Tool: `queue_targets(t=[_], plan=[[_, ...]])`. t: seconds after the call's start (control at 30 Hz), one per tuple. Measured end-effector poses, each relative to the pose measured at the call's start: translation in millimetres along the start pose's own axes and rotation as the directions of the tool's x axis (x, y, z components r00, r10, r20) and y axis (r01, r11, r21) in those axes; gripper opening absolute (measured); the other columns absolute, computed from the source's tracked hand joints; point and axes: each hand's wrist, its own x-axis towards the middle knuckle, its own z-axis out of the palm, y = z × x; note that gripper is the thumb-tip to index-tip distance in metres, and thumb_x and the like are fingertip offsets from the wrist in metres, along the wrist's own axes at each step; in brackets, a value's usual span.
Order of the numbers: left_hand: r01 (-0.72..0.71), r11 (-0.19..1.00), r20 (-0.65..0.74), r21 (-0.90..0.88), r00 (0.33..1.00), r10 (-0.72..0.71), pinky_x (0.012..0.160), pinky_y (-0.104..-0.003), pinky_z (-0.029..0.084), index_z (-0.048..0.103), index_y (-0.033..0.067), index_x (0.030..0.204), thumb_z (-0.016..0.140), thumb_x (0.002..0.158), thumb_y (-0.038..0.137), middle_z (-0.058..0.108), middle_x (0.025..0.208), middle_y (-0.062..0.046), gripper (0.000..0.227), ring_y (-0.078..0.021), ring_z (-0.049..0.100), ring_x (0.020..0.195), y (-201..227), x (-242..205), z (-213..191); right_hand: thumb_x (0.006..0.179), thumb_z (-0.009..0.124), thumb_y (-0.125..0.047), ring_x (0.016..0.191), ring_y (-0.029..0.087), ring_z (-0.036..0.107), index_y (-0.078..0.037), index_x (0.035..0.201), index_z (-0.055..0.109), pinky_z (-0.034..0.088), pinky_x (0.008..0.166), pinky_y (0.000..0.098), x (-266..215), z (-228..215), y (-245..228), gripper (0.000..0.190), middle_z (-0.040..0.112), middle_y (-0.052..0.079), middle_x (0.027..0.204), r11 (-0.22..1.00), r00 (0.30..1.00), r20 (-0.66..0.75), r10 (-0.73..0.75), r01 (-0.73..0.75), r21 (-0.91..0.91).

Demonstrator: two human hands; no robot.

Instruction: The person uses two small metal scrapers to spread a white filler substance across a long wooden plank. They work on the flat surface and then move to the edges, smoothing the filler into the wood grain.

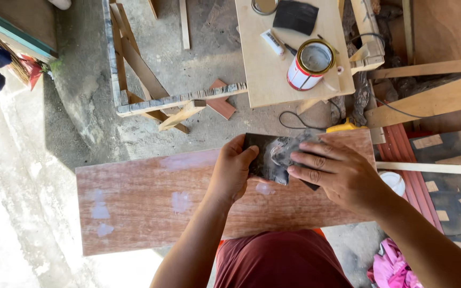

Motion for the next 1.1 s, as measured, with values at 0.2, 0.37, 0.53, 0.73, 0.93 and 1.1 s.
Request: queue_targets(t=[0.2,0.37,0.53,0.73,0.93,1.1], plan=[[-0.009,0.999,-0.017,0.032,1.0,0.01,0.044,-0.049,0.062,0.062,-0.0038,0.103,0.053,0.095,0.0,0.064,0.086,-0.017,0.012,-0.0325,0.067,0.067,-9,-1,-6,0.099,0.057,0.004,0.128,0.033,0.065,-0.014,0.122,0.073,0.049,0.109,0.0479,5,1,-3,0.034,0.071,0.007,0.131,0.999,1.0,0.019,-0.001,0.0,0.046],[-0.053,0.999,-0.024,-0.001,0.998,0.053,0.04,-0.049,0.06,0.059,-0.005,0.099,0.05,0.092,-0.004,0.059,0.08,-0.018,0.011,-0.0318,0.061,0.061,-17,-3,-5,0.098,0.053,0.008,0.128,0.032,0.065,-0.01,0.123,0.073,0.05,0.114,0.0472,9,2,-3,0.037,0.069,0.008,0.134,0.999,1.0,0.017,0.018,-0.019,0.04],[-0.026,1.0,-0.026,0.0,0.999,0.026,0.048,-0.052,0.063,0.059,-0.002,0.099,0.049,0.096,-0.002,0.061,0.085,-0.017,0.011,-0.0326,0.064,0.07,-23,0,-9,0.093,0.058,0.011,0.132,0.031,0.063,-0.012,0.128,0.07,0.05,0.113,0.0469,-2,9,-5,0.043,0.068,0.007,0.137,0.999,0.997,0.071,0.017,-0.019,0.031],[0.027,0.997,-0.059,-0.078,0.998,-0.032,0.048,-0.053,0.062,0.058,-0.0009,0.099,0.051,0.097,-0.001,0.062,0.086,-0.016,0.008,-0.0342,0.065,0.069,-30,7,-21,0.098,0.055,0.004,0.133,0.031,0.062,-0.01,0.128,0.069,0.048,0.116,0.0465,-8,14,-12,0.036,0.067,0.008,0.137,0.998,0.997,0.076,0.032,-0.036,0.057],[0.043,0.993,-0.068,-0.106,0.996,-0.05,0.048,-0.052,0.063,0.058,-0.003,0.099,0.052,0.097,-0.002,0.06,0.087,-0.017,0.006,-0.034,0.065,0.072,-24,7,-24,0.097,0.06,0.002,0.13,0.032,0.064,-0.011,0.125,0.071,0.05,0.114,0.047,-13,15,-15,0.033,0.069,0.007,0.133,0.994,0.997,0.035,0.062,-0.064,0.083],[0.079,0.996,-0.063,-0.037,0.995,-0.081,0.047,-0.053,0.062,0.057,0.0,0.095,0.052,0.095,-0.001,0.059,0.087,-0.015,0.004,-0.0338,0.064,0.073,-21,7,-19,0.096,0.061,0.002,0.126,0.032,0.065,-0.011,0.121,0.074,0.051,0.111,0.0474,-14,19,-13,0.031,0.071,0.007,0.129,0.998,0.997,0.067,0.036,-0.039,0.042]])
